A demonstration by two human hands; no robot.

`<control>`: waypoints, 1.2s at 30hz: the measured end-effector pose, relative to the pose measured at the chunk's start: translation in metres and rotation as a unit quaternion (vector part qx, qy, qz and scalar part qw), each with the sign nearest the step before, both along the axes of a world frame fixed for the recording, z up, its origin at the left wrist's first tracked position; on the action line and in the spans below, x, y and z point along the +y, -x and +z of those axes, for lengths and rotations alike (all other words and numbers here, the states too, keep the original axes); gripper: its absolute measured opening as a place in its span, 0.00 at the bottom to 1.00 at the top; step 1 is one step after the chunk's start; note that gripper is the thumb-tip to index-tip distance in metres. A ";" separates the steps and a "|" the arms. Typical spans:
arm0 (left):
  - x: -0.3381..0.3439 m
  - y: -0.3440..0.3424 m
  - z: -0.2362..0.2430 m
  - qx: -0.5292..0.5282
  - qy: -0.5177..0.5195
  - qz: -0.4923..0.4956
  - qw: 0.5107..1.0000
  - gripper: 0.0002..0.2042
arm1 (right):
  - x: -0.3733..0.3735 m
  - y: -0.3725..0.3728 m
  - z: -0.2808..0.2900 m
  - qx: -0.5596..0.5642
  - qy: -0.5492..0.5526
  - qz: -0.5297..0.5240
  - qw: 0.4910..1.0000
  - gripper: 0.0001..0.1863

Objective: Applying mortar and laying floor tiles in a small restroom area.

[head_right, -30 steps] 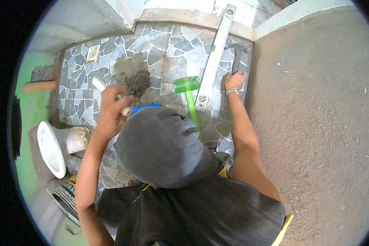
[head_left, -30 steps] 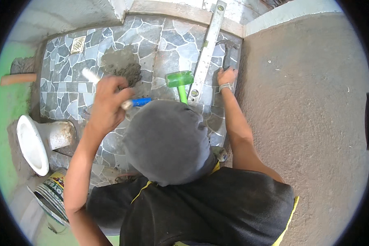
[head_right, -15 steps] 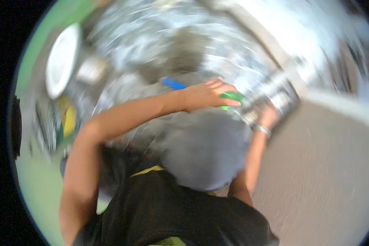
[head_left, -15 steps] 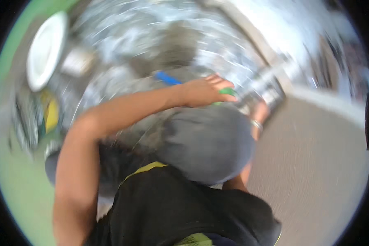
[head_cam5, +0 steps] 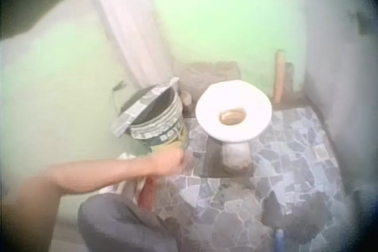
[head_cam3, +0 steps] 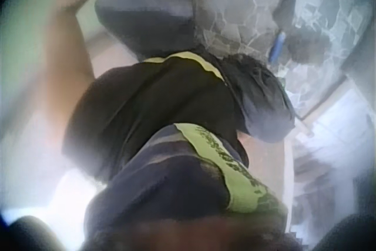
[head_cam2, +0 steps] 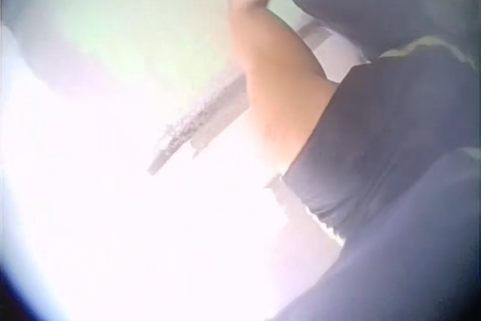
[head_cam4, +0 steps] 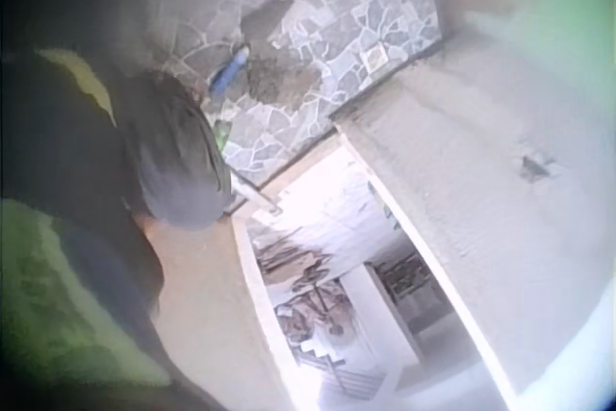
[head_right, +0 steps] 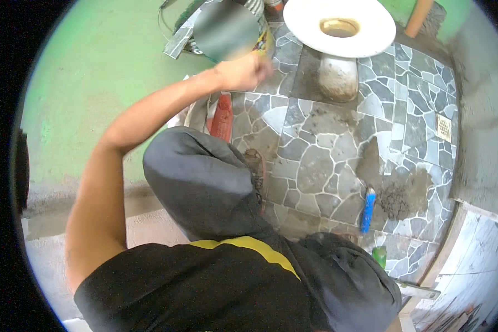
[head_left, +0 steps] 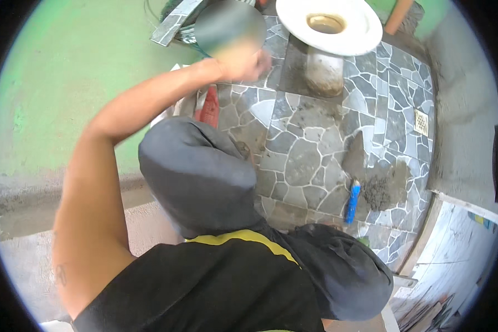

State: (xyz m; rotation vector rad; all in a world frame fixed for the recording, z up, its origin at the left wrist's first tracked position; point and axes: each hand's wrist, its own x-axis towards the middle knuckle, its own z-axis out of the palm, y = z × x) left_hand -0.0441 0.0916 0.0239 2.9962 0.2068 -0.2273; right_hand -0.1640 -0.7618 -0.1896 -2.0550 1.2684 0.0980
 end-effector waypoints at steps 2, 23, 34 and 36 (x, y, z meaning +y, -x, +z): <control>0.040 -0.014 0.033 -0.295 -0.022 0.038 0.954 0.20 | -0.001 -0.013 0.007 0.019 0.024 0.036 0.999 0.19; 0.093 0.009 0.113 -0.290 0.418 0.304 0.805 0.46 | 0.374 -0.262 0.281 -0.280 0.199 0.714 0.610 0.13; -0.057 0.081 -0.049 -0.153 0.607 0.228 0.746 0.52 | 0.392 -0.234 0.240 -0.194 0.037 0.775 0.601 0.10; -0.068 0.088 -0.069 -0.132 0.614 0.241 0.740 0.51 | 0.389 -0.230 0.241 -0.192 0.040 0.779 0.595 0.10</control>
